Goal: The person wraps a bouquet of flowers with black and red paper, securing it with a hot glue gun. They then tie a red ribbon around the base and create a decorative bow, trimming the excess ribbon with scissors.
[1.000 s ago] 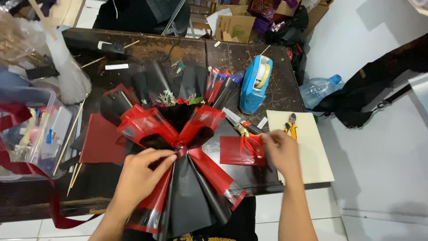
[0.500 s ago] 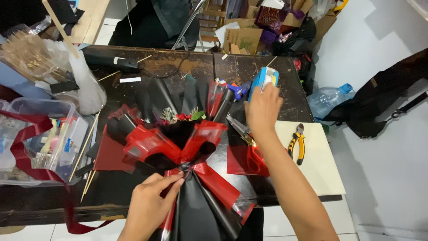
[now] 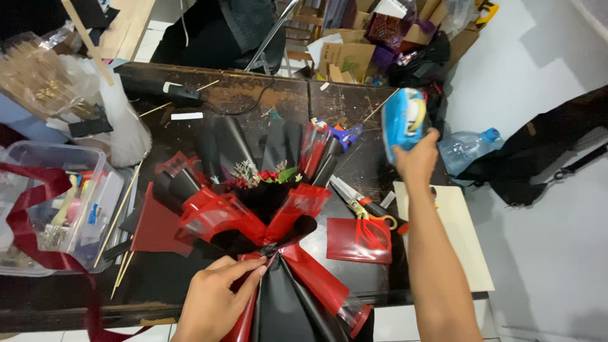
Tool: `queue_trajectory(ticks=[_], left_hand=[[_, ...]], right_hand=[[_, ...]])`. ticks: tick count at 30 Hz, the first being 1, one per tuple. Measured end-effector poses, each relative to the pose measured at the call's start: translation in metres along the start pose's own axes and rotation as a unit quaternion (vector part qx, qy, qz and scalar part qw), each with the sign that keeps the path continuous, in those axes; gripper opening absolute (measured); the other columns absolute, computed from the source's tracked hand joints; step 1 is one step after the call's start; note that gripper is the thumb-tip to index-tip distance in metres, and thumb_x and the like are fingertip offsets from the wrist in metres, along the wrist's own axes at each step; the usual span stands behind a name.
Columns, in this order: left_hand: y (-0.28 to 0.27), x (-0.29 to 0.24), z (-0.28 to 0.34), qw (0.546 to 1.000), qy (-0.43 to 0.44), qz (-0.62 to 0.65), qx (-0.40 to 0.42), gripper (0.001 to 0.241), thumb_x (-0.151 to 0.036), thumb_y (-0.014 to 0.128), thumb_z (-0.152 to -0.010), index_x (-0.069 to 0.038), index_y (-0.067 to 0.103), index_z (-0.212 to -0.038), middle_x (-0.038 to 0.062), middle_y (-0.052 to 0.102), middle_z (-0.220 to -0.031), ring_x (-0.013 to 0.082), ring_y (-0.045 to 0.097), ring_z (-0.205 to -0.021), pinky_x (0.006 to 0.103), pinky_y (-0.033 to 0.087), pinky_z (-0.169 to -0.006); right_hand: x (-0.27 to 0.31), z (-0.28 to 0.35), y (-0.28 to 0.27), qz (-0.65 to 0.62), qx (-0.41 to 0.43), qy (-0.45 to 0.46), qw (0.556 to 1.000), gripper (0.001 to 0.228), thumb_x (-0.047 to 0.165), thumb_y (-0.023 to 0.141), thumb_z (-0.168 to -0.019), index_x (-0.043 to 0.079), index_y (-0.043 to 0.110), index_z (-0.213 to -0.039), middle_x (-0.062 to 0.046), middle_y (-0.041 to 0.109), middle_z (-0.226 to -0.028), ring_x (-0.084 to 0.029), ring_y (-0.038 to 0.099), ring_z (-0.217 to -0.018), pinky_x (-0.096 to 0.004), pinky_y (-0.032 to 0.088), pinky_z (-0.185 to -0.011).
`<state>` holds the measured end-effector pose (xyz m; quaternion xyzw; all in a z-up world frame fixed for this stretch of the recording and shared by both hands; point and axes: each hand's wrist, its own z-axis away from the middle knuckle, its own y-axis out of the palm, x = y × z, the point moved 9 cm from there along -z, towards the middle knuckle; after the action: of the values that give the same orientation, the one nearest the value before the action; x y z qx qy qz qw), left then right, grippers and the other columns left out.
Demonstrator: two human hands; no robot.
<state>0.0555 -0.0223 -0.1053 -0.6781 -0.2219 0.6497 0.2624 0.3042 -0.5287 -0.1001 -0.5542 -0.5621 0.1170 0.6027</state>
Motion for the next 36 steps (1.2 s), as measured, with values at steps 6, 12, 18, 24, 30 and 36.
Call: queue_trajectory(ticks=[6,12,18,24,30,36], left_hand=[[-0.004,-0.006,0.0,0.995,0.078,0.045,-0.03,0.022,-0.034,0.082,-0.093,-0.027,0.092,-0.111,-0.006,0.081,-0.084,0.0095,0.081,-0.072,0.026,0.059,-0.075],[-0.006,-0.008,0.0,0.997,0.062,0.024,-0.028,0.021,-0.037,0.083,-0.092,-0.028,0.092,-0.108,-0.006,0.081,-0.081,0.0111,0.08,-0.071,0.0282,0.06,-0.076],[-0.008,-0.007,-0.003,0.998,0.045,0.044,-0.022,0.021,-0.036,0.082,-0.093,-0.025,0.093,-0.108,-0.005,0.083,-0.083,0.011,0.081,-0.072,0.0276,0.059,-0.075],[0.0,0.001,0.0,0.999,-0.009,0.044,0.011,0.025,-0.038,0.082,-0.093,-0.03,0.095,-0.113,-0.006,0.079,-0.082,0.0095,0.08,-0.071,0.0268,0.058,-0.075],[0.001,0.0,0.002,0.998,0.019,0.051,0.028,0.027,-0.037,0.078,-0.097,-0.03,0.092,-0.119,-0.005,0.082,-0.088,0.0111,0.082,-0.079,0.0268,0.06,-0.079],[0.003,0.001,0.001,0.998,-0.009,0.048,0.047,0.028,-0.039,0.078,-0.097,-0.033,0.092,-0.119,-0.006,0.082,-0.09,0.0108,0.082,-0.082,0.0275,0.06,-0.079]], right_hand=[[0.043,0.004,-0.012,0.081,-0.1,-0.181,0.975,0.091,0.019,0.101,-0.084,-0.001,0.044,-0.152,-0.031,0.056,-0.136,-0.05,0.057,-0.122,-0.057,0.048,-0.101],[0.137,0.059,0.076,0.085,0.194,-0.212,0.954,0.053,0.01,0.065,-0.093,0.015,0.06,-0.145,-0.024,0.078,-0.104,-0.048,0.075,-0.098,-0.057,0.055,-0.083],[0.143,0.024,0.12,0.235,0.207,-0.221,0.924,0.028,0.005,0.058,-0.09,0.004,0.066,-0.117,-0.033,0.075,-0.107,-0.059,0.074,-0.098,-0.066,0.057,-0.08],[0.155,0.028,0.121,0.178,0.277,-0.205,0.922,0.047,0.029,0.063,-0.1,0.036,0.071,-0.145,-0.023,0.073,-0.132,-0.052,0.069,-0.121,-0.066,0.055,-0.095],[0.138,0.001,0.133,0.152,0.204,-0.181,0.95,0.042,0.005,0.053,-0.093,0.021,0.079,-0.122,-0.031,0.075,-0.109,-0.058,0.071,-0.103,-0.064,0.058,-0.087],[0.077,-0.05,0.153,0.012,0.097,-0.061,0.993,0.021,0.034,0.075,-0.095,0.015,0.082,-0.099,-0.021,0.08,-0.103,-0.048,0.073,-0.105,-0.052,0.055,-0.095]])
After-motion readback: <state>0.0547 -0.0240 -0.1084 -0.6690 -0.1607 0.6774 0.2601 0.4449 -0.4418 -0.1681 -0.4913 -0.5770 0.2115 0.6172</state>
